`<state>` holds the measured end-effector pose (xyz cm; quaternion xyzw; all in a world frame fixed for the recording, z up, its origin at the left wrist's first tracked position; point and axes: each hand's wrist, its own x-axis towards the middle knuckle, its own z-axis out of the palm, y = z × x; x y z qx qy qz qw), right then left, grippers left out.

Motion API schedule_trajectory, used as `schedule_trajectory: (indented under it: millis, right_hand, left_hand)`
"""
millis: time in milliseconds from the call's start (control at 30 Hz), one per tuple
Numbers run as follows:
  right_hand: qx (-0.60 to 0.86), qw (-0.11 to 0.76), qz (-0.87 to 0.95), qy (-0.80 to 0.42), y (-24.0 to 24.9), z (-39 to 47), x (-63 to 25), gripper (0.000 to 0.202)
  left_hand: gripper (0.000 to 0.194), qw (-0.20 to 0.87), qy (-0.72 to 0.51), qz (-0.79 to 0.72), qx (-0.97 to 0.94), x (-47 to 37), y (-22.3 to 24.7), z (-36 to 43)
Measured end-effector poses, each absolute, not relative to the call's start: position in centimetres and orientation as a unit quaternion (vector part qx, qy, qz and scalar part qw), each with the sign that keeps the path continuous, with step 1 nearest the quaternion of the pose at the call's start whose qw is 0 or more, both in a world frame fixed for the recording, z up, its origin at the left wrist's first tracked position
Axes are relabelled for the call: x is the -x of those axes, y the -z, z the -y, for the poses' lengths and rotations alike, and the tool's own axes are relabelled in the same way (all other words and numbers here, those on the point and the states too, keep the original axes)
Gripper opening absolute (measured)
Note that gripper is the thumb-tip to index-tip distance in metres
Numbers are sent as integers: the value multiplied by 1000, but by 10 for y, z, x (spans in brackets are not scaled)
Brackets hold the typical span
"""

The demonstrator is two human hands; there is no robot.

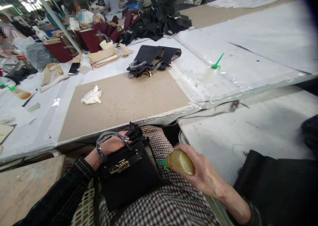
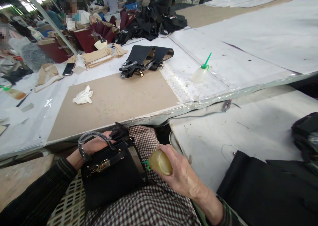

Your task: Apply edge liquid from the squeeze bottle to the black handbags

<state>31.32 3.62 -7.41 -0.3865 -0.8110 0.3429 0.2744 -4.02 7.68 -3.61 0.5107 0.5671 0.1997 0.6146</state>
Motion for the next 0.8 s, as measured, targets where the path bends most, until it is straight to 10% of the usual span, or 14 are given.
schedule_trajectory:
  millis: [600, 800]
  right_hand:
    - [499, 203, 718, -441, 63, -43, -318, 39]
    - [550, 312, 579, -515, 62, -53, -341, 47]
  left_hand:
    - [55, 532, -156, -611, -565, 37, 22, -58]
    - [58, 588, -193, -587, -522, 37, -15, -45]
